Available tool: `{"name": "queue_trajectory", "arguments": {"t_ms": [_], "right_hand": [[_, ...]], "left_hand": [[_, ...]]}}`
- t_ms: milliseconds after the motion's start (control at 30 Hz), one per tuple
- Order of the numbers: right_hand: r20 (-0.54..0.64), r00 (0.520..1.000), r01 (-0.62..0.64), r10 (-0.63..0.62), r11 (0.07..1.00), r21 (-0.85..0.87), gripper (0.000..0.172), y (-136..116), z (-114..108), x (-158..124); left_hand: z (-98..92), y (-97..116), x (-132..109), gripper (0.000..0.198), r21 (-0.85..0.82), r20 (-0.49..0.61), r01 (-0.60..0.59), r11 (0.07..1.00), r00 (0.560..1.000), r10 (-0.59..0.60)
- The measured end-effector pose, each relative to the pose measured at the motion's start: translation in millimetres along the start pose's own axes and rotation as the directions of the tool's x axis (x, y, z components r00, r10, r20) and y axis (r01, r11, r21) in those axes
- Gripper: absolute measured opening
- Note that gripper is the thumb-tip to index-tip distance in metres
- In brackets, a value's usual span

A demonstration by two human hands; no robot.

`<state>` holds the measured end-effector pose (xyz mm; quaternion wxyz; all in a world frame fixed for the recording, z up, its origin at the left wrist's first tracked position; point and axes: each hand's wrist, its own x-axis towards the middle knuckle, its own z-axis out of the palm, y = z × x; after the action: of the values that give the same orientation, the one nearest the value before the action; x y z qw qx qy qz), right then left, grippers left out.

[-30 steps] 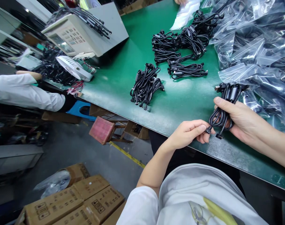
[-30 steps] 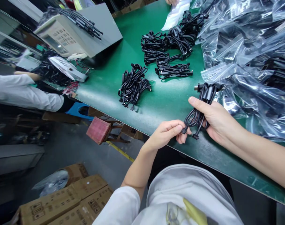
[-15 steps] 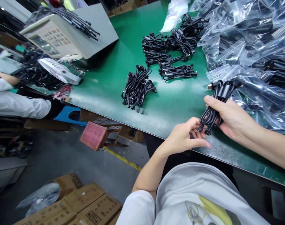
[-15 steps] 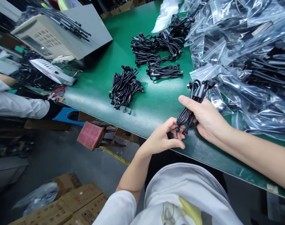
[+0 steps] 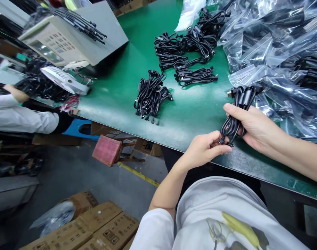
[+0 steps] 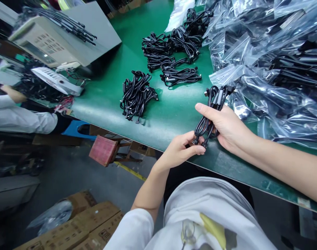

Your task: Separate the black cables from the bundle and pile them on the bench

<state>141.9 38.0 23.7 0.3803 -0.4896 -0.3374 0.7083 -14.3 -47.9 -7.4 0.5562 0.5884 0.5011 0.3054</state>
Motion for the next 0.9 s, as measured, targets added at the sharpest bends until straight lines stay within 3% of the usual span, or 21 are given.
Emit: {"name": "queue_trajectory", "arguments": {"t_ms": [133, 167, 233, 267, 333, 367, 400, 433, 500, 600, 667, 767, 900], "right_hand": [[0.045, 0.999, -0.028, 0.030, 0.999, -0.042, 0.044, -5.4, -4.6, 2.1], [0.059, 0.997, -0.041, 0.044, 0.998, -0.055, 0.043, -7.6, -6.4, 3.1], [0.080, 0.995, -0.057, 0.063, 0.996, -0.076, 0.045, -11.2, -10.0, 6.5], [0.101, 0.993, -0.059, 0.068, 0.994, -0.090, 0.046, -12.4, -11.6, 8.6], [0.191, 0.978, -0.068, 0.089, 0.991, -0.114, 0.046, -12.8, -13.9, 12.6], [0.234, 0.967, -0.073, 0.101, 0.989, -0.126, 0.045, -12.3, -14.6, 14.0], [0.271, 0.956, -0.074, 0.111, 0.987, -0.141, 0.044, -11.5, -15.2, 14.7], [0.300, 0.946, -0.075, 0.121, 0.984, -0.159, 0.043, -10.6, -15.7, 14.9], [0.342, 0.929, -0.072, 0.143, 0.975, -0.211, 0.041, -9.0, -16.7, 13.8], [0.387, 0.905, -0.076, 0.177, 0.962, -0.262, 0.040, -7.6, -18.4, 11.1], [0.377, 0.906, -0.091, 0.192, 0.959, -0.269, 0.042, -6.5, -19.7, 10.5], [0.342, 0.916, -0.129, 0.209, 0.962, -0.242, 0.038, -4.0, -21.4, 12.4], [0.317, 0.918, -0.190, 0.237, 0.967, -0.171, 0.032, -1.3, -22.8, 15.4]], "left_hand": [[-5.2, 1.9, -2.2, 0.033, 0.008, 0.036, -0.054, 0.999, 0.998, 0.053], [-10.8, 0.8, -3.9, 0.031, 0.024, 0.007, -0.087, 0.996, 0.996, 0.087], [-30.0, -3.7, -8.4, 0.028, 0.154, -0.194, -0.148, 0.977, 0.965, 0.177], [-43.3, -6.6, -10.8, 0.027, 0.277, -0.346, -0.139, 0.951, 0.908, 0.234], [-73.8, -12.2, -13.8, 0.028, 0.544, -0.592, 0.002, 0.839, 0.710, 0.382], [-89.3, -14.4, -13.3, 0.030, 0.638, -0.647, 0.134, 0.758, 0.626, 0.434], [-103.7, -16.2, -11.0, 0.033, 0.694, -0.671, 0.276, 0.665, 0.583, 0.459], [-116.3, -17.2, -7.0, 0.037, 0.721, -0.678, 0.407, 0.560, 0.580, 0.451], [-134.8, -16.8, 4.5, 0.039, 0.725, -0.688, 0.599, 0.339, 0.622, 0.373], [-146.2, -9.9, 19.3, 0.024, 0.723, -0.680, 0.682, 0.110, 0.675, 0.286], [-146.0, -3.8, 21.6, 0.016, 0.739, -0.657, 0.668, 0.089, 0.685, 0.316], [-140.9, -0.3, 17.8, 0.022, 0.786, -0.605, 0.597, 0.160, 0.689, 0.400], [-137.4, -6.3, 19.3, 0.029, 0.820, -0.572, 0.538, 0.192, 0.771, 0.281]]}}
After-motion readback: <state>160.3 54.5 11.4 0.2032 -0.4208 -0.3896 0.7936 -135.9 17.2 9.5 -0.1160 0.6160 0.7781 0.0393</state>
